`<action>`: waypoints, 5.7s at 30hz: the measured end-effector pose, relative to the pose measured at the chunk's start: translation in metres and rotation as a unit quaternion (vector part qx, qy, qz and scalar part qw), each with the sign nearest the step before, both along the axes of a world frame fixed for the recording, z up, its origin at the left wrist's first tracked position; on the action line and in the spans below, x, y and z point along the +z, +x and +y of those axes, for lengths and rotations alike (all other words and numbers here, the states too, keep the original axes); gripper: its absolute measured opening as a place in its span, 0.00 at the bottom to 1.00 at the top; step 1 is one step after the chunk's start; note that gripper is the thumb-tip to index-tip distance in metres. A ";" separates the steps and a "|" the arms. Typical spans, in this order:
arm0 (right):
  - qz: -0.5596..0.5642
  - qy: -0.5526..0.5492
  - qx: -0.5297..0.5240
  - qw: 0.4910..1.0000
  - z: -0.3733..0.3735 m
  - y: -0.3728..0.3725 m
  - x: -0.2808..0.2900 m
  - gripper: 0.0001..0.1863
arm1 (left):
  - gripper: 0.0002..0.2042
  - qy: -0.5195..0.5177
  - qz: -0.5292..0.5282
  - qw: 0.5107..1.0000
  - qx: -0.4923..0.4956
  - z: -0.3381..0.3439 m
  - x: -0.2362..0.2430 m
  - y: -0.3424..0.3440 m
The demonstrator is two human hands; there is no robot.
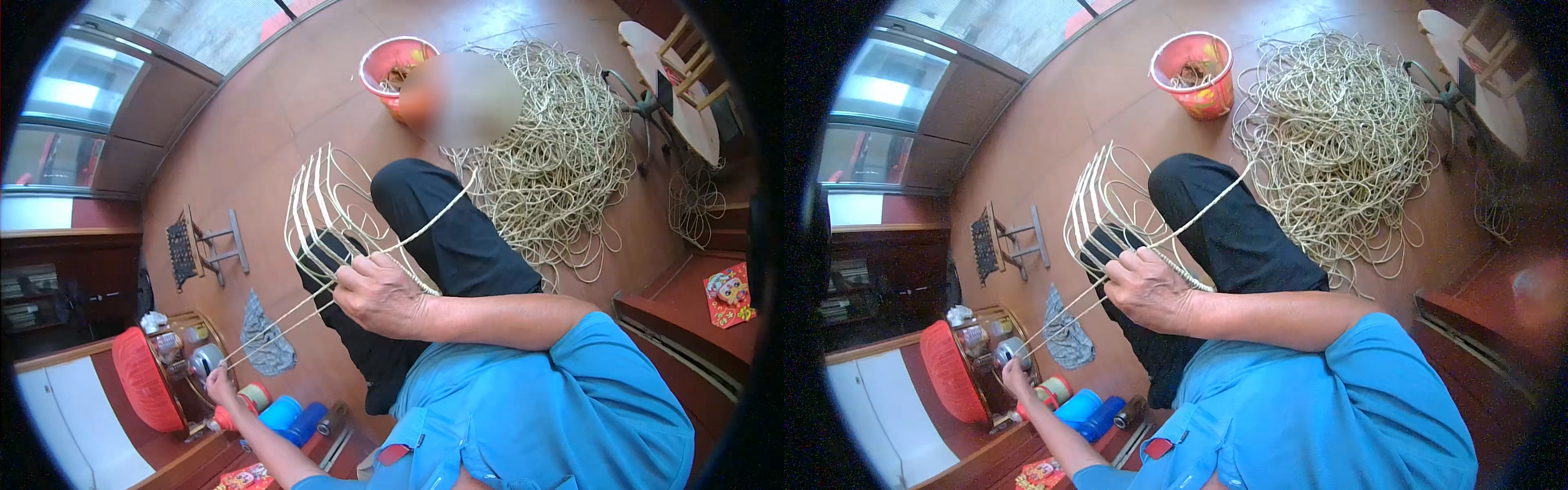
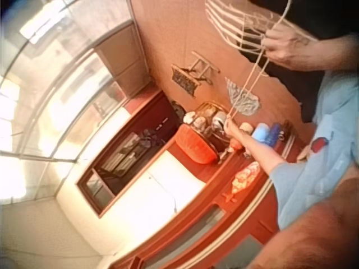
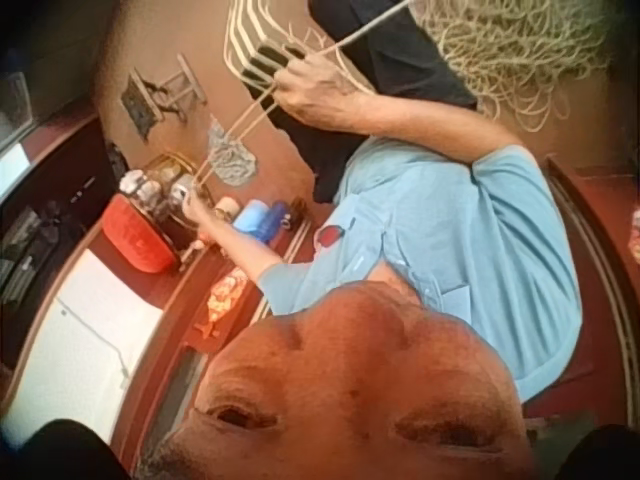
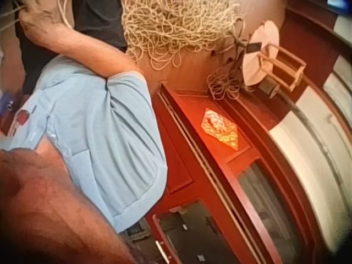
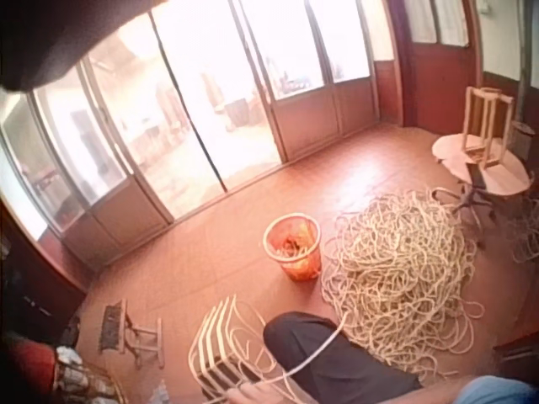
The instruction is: The person is weaving a wicker basket by hand.
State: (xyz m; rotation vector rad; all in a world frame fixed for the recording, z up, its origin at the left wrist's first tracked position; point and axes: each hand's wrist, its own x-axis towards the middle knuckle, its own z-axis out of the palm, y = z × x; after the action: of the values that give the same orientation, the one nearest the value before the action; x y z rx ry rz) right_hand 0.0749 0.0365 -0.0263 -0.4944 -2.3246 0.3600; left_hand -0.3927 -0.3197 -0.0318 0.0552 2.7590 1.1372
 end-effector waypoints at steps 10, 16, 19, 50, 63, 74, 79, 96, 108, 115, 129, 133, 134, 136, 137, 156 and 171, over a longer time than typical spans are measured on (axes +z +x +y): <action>0.042 -0.041 -0.043 0.997 0.007 0.002 -0.002 0.11 | 0.12 0.059 -0.088 0.864 -0.492 0.258 0.025 0.287; 0.030 -0.039 -0.040 0.998 0.009 0.005 -0.009 0.13 | 0.09 0.075 -0.007 0.907 -0.413 0.237 0.020 0.270; 0.009 -0.046 -0.031 0.998 0.009 0.012 -0.003 0.09 | 0.09 0.058 -0.049 0.963 -0.259 0.151 -0.012 0.140; 0.047 -0.056 -0.025 0.997 0.008 0.008 -0.008 0.12 | 0.17 -0.189 0.317 0.893 -0.257 0.079 -0.007 0.046; 0.020 -0.047 -0.031 0.998 0.009 0.008 -0.001 0.10 | 0.05 0.064 0.189 0.866 -0.458 0.238 0.024 0.283; 0.039 -0.066 -0.016 0.997 0.004 0.008 -0.010 0.12 | 0.26 -0.458 0.208 0.849 0.160 -0.138 0.035 -0.004; 0.044 -0.054 -0.027 0.997 0.013 0.006 -0.010 0.09 | 0.25 -0.500 0.086 0.861 0.025 -0.071 0.025 0.007; -0.018 -0.051 -0.019 0.998 0.010 0.009 0.001 0.11 | 0.13 -0.028 0.077 0.942 -0.325 0.187 -0.012 0.233; -0.022 -0.058 -0.020 0.998 0.013 0.009 0.003 0.10 | 0.13 0.119 -0.072 0.928 -0.346 0.236 0.033 0.315; 0.006 -0.050 -0.017 0.999 0.012 0.005 0.001 0.09 | 0.06 0.036 0.207 0.889 -0.408 0.228 0.022 0.314; -0.031 -0.064 -0.014 0.997 0.013 0.008 0.010 0.11 | 0.11 0.222 -0.010 0.927 -0.303 0.234 0.010 0.373; -0.021 -0.063 -0.004 0.998 0.016 0.009 0.007 0.10 | 0.11 0.331 -0.111 0.905 -0.242 0.249 -0.003 0.375; -0.019 -0.063 -0.003 0.998 0.017 0.009 0.007 0.10 | 0.12 0.347 -0.146 0.895 -0.238 0.249 -0.006 0.372; -0.017 -0.070 0.003 0.997 0.018 0.013 0.007 0.08 | 0.12 0.366 -0.183 0.882 -0.232 0.250 -0.009 0.369; -0.012 -0.082 0.006 0.997 0.019 0.015 0.007 0.07 | 0.12 0.381 -0.220 0.868 -0.230 0.250 -0.010 0.366; -0.059 -0.148 0.061 0.985 0.030 0.027 0.025 0.18 | 0.13 0.476 -0.514 0.673 -0.236 0.255 -0.011 0.343; -0.192 -0.078 0.265 0.942 0.086 0.007 0.056 0.07 | 0.12 0.454 -0.511 0.667 -0.296 0.258 -0.021 0.334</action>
State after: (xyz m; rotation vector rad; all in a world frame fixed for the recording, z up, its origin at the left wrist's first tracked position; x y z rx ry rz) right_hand 0.0815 0.1221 0.0293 0.0098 -2.8092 0.7634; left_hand -0.0584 -0.0619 -0.0526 0.2902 0.9088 1.5078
